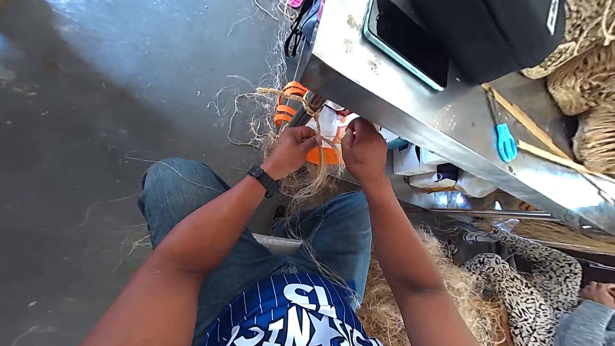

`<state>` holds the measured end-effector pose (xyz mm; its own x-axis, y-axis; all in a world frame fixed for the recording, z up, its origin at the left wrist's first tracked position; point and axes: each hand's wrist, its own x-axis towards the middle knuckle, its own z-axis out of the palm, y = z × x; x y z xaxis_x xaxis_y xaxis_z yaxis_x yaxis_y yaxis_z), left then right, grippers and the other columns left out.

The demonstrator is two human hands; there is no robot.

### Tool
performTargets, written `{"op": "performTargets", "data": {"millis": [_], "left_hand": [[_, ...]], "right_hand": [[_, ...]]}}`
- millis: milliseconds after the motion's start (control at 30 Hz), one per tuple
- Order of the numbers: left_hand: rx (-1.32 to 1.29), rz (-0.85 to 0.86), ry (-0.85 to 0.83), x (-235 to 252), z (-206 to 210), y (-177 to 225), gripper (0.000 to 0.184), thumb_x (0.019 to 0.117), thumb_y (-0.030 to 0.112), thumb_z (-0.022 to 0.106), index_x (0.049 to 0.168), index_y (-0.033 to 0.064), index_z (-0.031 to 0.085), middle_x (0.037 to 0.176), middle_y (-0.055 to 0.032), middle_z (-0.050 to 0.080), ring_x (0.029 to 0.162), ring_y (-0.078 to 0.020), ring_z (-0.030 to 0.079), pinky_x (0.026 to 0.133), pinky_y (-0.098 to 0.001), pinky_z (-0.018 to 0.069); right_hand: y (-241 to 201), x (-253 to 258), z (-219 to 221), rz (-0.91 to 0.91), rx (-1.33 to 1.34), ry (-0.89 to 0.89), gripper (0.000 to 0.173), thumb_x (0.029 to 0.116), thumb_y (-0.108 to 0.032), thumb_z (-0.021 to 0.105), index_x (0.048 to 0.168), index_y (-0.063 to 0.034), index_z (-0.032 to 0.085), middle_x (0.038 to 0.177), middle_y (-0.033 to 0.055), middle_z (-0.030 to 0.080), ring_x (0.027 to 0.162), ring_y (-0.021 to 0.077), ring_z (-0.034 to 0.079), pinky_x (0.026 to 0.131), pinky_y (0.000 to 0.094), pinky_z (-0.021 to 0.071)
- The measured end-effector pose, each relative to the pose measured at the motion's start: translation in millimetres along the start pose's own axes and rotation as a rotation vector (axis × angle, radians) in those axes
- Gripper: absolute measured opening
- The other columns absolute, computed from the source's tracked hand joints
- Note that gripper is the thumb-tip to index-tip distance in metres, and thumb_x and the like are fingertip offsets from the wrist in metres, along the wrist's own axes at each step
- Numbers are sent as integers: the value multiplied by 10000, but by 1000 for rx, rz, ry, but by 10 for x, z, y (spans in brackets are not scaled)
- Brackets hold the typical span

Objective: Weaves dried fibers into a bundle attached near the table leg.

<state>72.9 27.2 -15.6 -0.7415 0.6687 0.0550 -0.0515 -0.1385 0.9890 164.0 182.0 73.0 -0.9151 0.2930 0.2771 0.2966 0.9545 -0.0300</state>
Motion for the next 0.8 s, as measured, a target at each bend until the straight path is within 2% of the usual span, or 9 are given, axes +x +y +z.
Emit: {"op": "performTargets", "data": {"millis": [67,100,167,233,333,433,633,733,800], "left_hand": [[-7,0,-4,-1,7,4,180,1029,194,630,923,61,688,730,11,623,643,-69,553,627,-262,477],[-10,-2,-3,-1,13,7,179,1028,193,632,922,60,688,731,9,624,644,-71,554,625,-263,477],[2,-2,-7,0,10,18,177,1028,195,632,930,59,689,747,5,632,658,-75,564,638,-270,488],[28,11,-15,3,-5,9,192,1032,211,626,937,58,690,758,3,630,665,-78,564,646,-277,490],[25,13,-13,8,-4,-19,200,1032,219,626,925,63,690,750,5,626,659,-82,559,642,-283,483],[6,18,-13,4,-9,-24,196,1031,214,629,924,60,688,747,4,627,658,-79,560,637,-279,485],[17,3,-11,0,1,21,208,1034,220,627,904,65,678,723,8,607,632,-78,538,612,-271,463],[26,-12,-11,-1,6,21,199,1033,228,628,925,72,689,734,13,621,640,-74,546,619,-273,464],[26,-11,-8,-4,8,18,194,1032,227,631,928,74,689,733,17,623,640,-70,549,621,-269,467]], "right_hand": [[39,-8,11,47,63,39,318,1034,-167,446,1201,-48,689,1084,142,737,997,321,717,846,524,568],[47,-12,15,31,109,64,317,1027,-152,453,1216,-48,687,1106,137,734,1009,306,715,862,503,573],[34,-15,0,-38,233,69,273,1000,-120,495,1170,-36,692,1090,143,722,1002,288,703,882,470,571],[-1,-4,-46,-106,317,-40,236,984,-132,535,1126,-40,700,1106,129,713,1038,268,688,924,468,560],[-40,-3,-72,-99,299,-187,219,981,-175,567,1099,-74,722,1121,104,691,964,239,679,858,460,564],[-63,-27,-92,-48,232,-234,220,973,-186,554,1073,-98,729,1076,86,683,872,231,663,773,459,560],[-106,-89,-82,-26,157,-192,226,936,-228,596,1069,-108,734,1077,90,681,908,258,664,778,497,548],[-139,-77,-5,-61,132,-153,192,942,-225,598,1010,-114,739,1087,82,691,991,263,676,818,511,542],[-128,-59,52,-93,98,-101,174,942,-208,582,964,-112,726,1068,78,696,986,261,677,802,504,534]]}}
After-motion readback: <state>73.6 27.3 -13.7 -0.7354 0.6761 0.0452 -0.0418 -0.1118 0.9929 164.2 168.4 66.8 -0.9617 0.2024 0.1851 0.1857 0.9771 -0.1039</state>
